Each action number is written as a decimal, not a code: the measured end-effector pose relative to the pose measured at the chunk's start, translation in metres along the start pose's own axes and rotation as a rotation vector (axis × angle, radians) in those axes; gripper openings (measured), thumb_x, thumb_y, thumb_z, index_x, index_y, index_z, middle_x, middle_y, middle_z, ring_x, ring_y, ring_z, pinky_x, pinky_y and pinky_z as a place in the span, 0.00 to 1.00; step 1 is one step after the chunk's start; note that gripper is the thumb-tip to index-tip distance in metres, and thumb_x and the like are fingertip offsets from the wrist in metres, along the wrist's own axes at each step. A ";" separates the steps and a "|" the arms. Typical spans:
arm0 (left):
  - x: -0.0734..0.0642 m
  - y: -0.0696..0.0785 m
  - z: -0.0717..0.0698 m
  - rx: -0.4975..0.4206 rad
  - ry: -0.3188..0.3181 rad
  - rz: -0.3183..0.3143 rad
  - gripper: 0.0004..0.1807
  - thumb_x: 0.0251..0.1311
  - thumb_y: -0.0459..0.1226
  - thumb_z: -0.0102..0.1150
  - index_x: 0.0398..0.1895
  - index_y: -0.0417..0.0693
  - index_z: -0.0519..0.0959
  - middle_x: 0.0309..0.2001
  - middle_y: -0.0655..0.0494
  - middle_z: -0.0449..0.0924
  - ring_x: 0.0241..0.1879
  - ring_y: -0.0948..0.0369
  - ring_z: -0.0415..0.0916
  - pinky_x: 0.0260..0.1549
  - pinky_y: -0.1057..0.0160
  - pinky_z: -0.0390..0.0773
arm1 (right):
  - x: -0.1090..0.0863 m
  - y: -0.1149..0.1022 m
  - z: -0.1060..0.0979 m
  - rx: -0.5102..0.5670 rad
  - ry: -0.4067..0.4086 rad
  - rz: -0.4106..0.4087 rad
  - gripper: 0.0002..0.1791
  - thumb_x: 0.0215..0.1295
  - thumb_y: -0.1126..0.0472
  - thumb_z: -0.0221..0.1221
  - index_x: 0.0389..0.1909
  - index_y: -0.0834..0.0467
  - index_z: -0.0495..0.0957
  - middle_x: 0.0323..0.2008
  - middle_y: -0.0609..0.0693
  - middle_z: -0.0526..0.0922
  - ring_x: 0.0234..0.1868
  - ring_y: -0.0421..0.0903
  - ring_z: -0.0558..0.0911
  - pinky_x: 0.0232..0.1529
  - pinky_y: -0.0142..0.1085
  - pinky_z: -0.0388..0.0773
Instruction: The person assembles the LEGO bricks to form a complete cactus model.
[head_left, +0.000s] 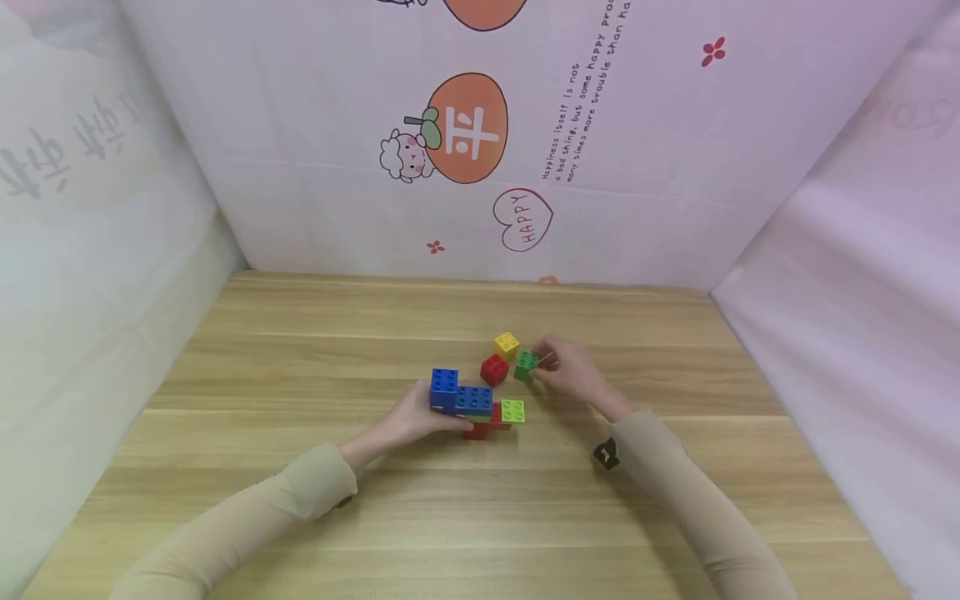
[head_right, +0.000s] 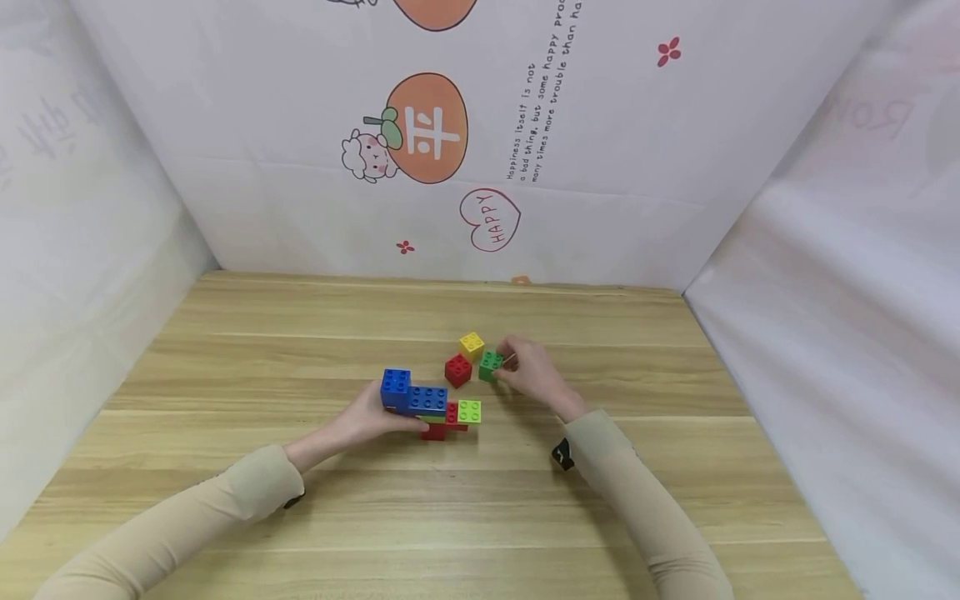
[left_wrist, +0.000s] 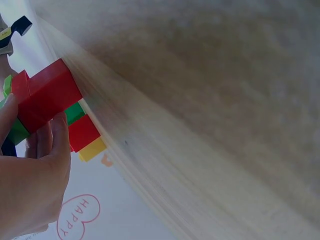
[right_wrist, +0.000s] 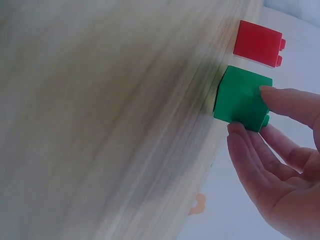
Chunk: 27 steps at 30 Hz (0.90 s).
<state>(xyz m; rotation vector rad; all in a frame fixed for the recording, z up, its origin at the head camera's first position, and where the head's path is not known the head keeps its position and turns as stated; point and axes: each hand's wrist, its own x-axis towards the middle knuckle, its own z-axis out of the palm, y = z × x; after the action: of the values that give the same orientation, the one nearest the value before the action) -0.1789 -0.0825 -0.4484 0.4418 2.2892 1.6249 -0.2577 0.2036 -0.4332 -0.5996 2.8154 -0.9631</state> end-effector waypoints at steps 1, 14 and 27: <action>0.000 0.000 0.000 -0.002 -0.001 0.000 0.31 0.51 0.39 0.75 0.59 0.45 0.75 0.55 0.46 0.84 0.55 0.51 0.83 0.60 0.49 0.79 | 0.000 0.000 0.000 0.003 0.000 -0.001 0.19 0.59 0.68 0.66 0.50 0.67 0.76 0.47 0.64 0.84 0.47 0.59 0.85 0.50 0.46 0.86; -0.001 0.002 0.000 -0.014 -0.003 -0.003 0.32 0.51 0.40 0.75 0.61 0.46 0.74 0.56 0.46 0.83 0.56 0.50 0.82 0.60 0.49 0.79 | -0.013 -0.004 -0.004 -0.008 0.001 0.003 0.17 0.59 0.66 0.66 0.49 0.65 0.77 0.46 0.61 0.85 0.48 0.56 0.85 0.50 0.43 0.86; -0.002 0.003 0.001 -0.026 0.000 -0.010 0.33 0.51 0.39 0.75 0.61 0.45 0.73 0.56 0.45 0.83 0.56 0.50 0.81 0.60 0.49 0.79 | -0.027 -0.012 -0.009 -0.008 0.032 -0.082 0.15 0.58 0.67 0.67 0.46 0.65 0.79 0.43 0.59 0.86 0.44 0.54 0.86 0.48 0.42 0.87</action>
<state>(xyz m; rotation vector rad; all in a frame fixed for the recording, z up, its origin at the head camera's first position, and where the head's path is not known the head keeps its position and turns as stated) -0.1767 -0.0819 -0.4457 0.4238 2.2642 1.6475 -0.2305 0.2106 -0.4196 -0.7117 2.8443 -0.9847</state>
